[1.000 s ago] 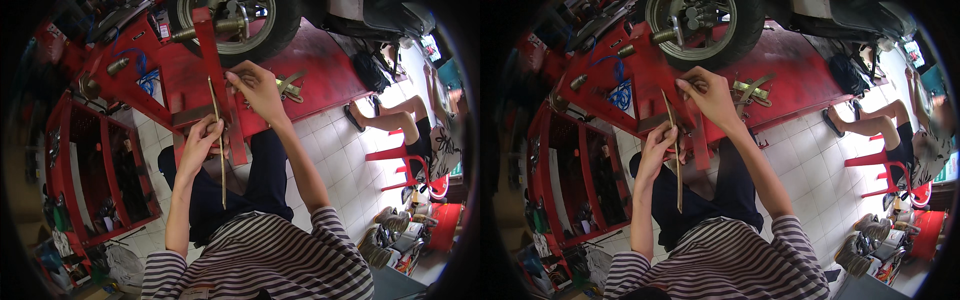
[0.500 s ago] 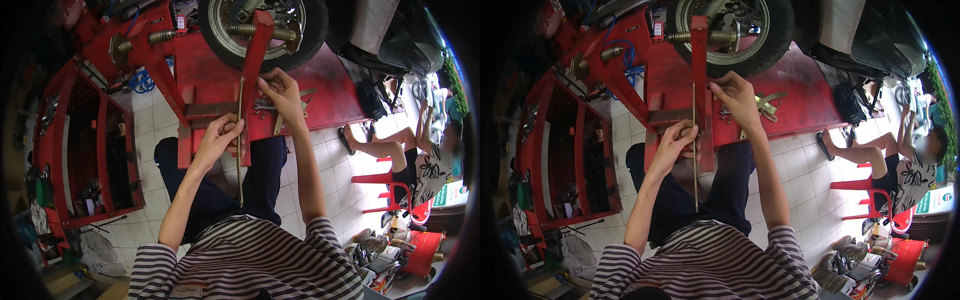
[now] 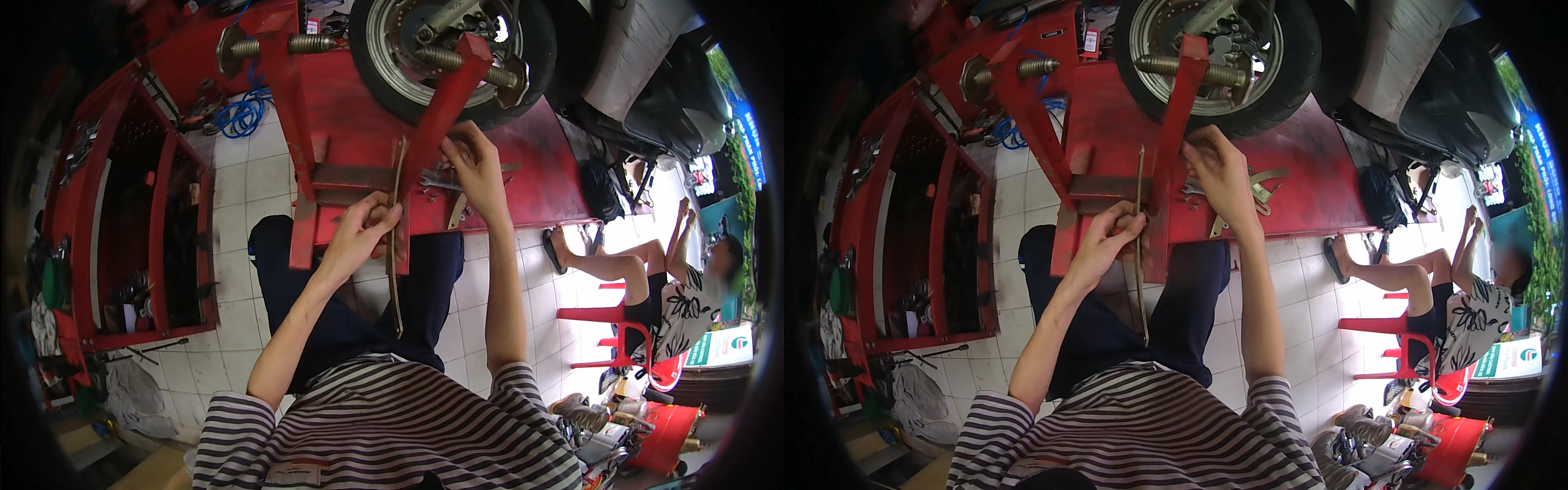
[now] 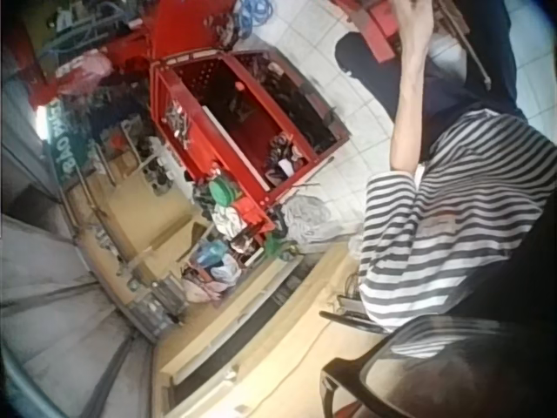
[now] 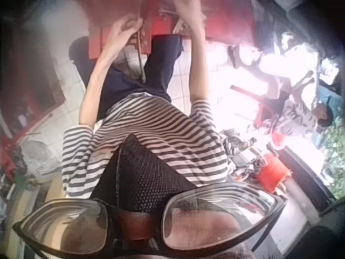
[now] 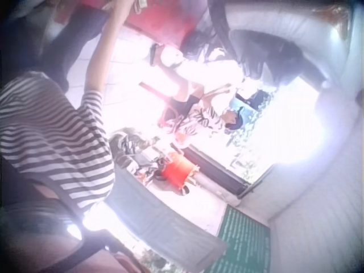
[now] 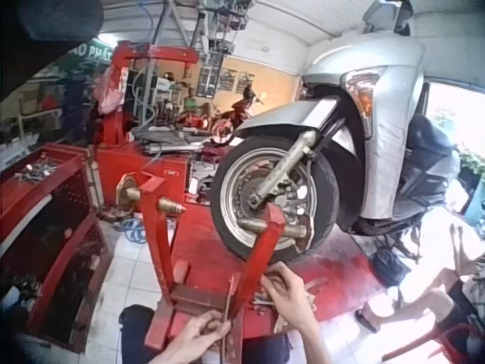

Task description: The person assembles a red metal motorcycle stand by inserting a large bolt through the frame, threading a nut onto it by hand, and picking up metal spacers.

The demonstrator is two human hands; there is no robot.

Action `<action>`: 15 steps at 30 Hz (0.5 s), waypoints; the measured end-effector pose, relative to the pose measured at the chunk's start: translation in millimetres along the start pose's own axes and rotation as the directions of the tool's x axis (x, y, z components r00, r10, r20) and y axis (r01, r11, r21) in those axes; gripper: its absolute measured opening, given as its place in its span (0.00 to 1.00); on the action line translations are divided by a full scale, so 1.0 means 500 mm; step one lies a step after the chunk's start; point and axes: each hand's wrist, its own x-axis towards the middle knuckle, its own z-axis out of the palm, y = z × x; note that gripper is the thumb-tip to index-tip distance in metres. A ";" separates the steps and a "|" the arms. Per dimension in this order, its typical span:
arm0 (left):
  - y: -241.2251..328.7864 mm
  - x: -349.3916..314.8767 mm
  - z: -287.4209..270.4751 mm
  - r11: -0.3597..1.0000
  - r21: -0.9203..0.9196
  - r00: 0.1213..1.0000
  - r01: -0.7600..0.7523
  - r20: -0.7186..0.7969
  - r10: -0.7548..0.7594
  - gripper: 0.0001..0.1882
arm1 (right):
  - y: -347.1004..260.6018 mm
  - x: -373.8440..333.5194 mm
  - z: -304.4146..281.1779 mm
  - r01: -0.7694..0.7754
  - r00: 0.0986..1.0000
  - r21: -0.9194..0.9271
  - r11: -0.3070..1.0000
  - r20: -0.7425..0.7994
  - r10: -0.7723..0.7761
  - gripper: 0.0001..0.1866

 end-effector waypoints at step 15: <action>-0.009 -0.003 0.003 0.999 -0.027 0.999 -0.020 0.039 0.021 0.13 | 0.021 0.001 0.002 0.035 0.999 0.108 0.994 -0.019 -0.033 0.05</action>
